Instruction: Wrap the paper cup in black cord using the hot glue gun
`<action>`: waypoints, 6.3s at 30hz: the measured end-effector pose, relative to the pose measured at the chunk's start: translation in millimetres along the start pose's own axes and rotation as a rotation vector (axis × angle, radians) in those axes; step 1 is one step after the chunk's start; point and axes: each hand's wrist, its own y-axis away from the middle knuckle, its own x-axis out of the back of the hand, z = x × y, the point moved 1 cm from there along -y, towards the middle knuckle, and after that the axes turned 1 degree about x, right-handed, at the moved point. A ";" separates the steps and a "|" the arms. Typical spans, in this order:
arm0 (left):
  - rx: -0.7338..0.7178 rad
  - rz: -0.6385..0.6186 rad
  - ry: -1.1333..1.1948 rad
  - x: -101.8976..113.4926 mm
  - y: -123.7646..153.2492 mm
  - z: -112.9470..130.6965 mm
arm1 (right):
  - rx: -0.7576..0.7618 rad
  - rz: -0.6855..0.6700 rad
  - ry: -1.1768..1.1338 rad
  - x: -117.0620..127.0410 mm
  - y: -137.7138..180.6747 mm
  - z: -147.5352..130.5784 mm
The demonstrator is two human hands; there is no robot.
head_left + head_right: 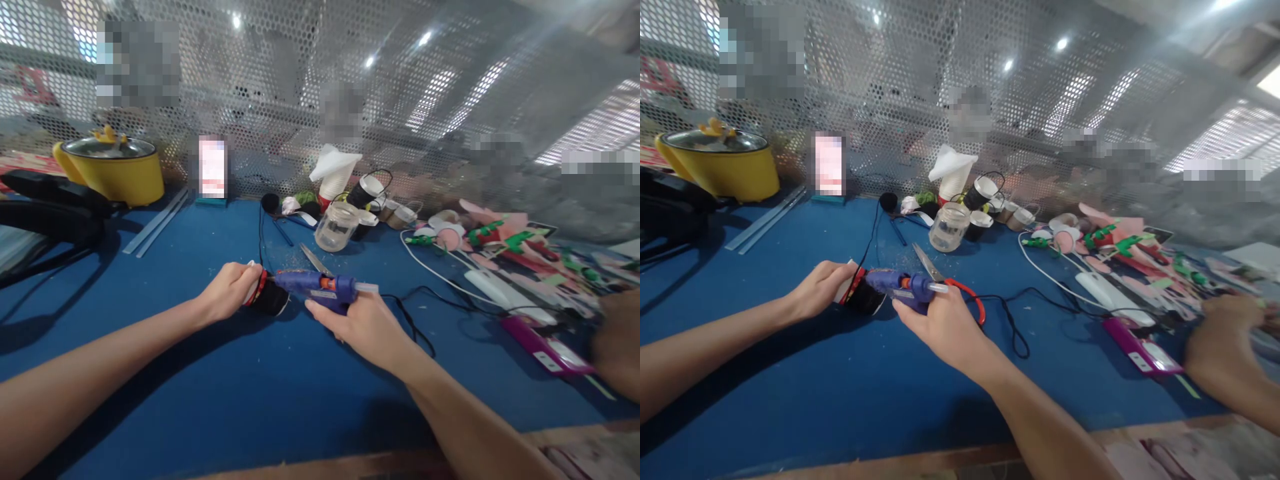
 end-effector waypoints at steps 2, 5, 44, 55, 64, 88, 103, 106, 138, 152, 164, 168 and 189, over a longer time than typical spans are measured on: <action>-0.025 -0.006 -0.021 -0.3 0.3 -0.8 | -0.018 -0.008 -0.031 1.0 -0.8 0.7; -0.049 -0.012 -0.041 -0.6 0.8 -1.4 | -0.024 -0.025 -0.066 1.1 -2.3 3.2; -0.211 -0.026 -0.165 1.0 4.9 0.6 | -0.002 -0.032 -0.136 2.7 -7.4 3.0; -0.214 -0.019 -0.141 0.9 5.2 1.5 | -0.002 -0.033 -0.112 4.8 -5.7 1.8; -0.201 -0.011 -0.165 1.1 3.6 0.7 | 0.022 -0.025 -0.132 6.0 -4.0 0.4; -0.143 -0.003 -0.128 1.1 4.0 -0.2 | -0.432 0.246 -0.777 55.9 -91.2 74.7; -0.167 -0.018 -0.130 0.0 3.5 -0.8 | -0.645 0.158 -0.473 59.5 -118.1 106.1; -0.171 -0.014 -0.141 0.1 3.9 -0.2 | -0.613 0.306 -0.271 68.7 -107.1 99.0; 0.123 0.018 0.107 1.1 -3.5 3.0 | -0.041 0.018 -0.921 -32.6 -71.4 6.4; 0.236 0.011 0.213 -1.8 -7.7 -4.2 | 0.045 0.131 -0.781 -24.4 -70.8 9.5; 0.160 -0.074 0.144 -6.5 4.6 13.7 | 0.045 0.133 -0.682 -26.4 -70.9 9.9; 0.121 -0.064 0.131 -7.3 7.9 16.3 | 0.021 0.131 -0.658 -29.3 -72.4 12.3; -0.016 -0.086 0.189 -6.7 12.3 14.9 | -0.105 0.032 -0.575 -35.1 -72.4 16.0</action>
